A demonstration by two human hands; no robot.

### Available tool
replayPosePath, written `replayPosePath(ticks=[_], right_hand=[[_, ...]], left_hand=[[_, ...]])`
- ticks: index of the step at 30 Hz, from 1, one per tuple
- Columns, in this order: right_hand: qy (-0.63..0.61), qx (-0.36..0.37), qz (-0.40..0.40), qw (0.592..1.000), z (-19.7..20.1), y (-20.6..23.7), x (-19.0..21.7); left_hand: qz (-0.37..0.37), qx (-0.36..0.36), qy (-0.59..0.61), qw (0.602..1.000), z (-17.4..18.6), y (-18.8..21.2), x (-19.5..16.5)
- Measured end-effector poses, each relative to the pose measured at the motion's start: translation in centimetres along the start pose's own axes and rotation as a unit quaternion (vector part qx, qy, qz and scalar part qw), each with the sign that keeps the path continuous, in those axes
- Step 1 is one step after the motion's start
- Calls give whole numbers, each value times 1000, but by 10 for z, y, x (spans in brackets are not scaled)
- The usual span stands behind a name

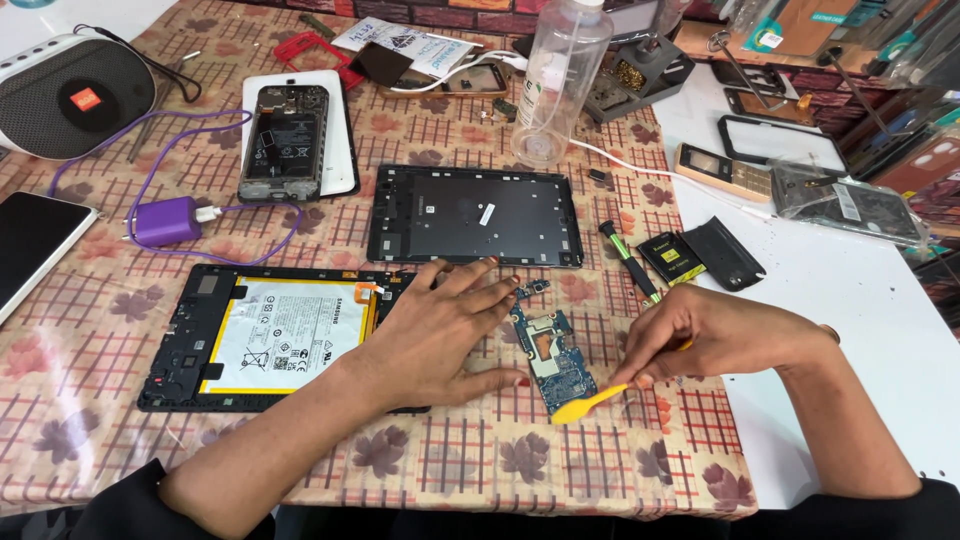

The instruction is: The person cleans a tablet motherboard with a yellow plastic tool and then uses a screwdriver to secure screws into the tablet chassis. The person handles the motherboard, battery, and chassis during the process.

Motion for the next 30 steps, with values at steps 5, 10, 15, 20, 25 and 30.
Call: replayPosePath(ticks=[5, 10, 15, 20, 25, 30], right_hand=[[8, -109, -250, 962, 16, 10, -29], [11, -74, -93, 993, 8, -4, -19], [-21, -89, -268, 959, 21, 16, -53], [-22, -78, -142, 987, 40, 15, -40], [31, -80, -144, 986, 29, 7, -34], [77, -101, -84, 988, 26, -1, -21]], left_hand=[[40, -55, -48, 997, 10, -1, 7], [-1, -116, -4, 993, 24, 0, -3], [-99, -49, 129, 986, 13, -1, -28], [-87, -37, 147, 985, 11, -1, -20], [-96, -48, 147, 983, 8, -2, -21], [-104, -53, 159, 980, 5, -2, -21]])
Point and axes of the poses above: each hand's wrist, its own y-axis away from the middle knuckle, its own z-axis out of the back of the hand, x = y × z, the point moved 7 cm from there along -y, towards the middle knuckle, and after that the axes turned 5 degrees about -x, right-handed, at the moved point
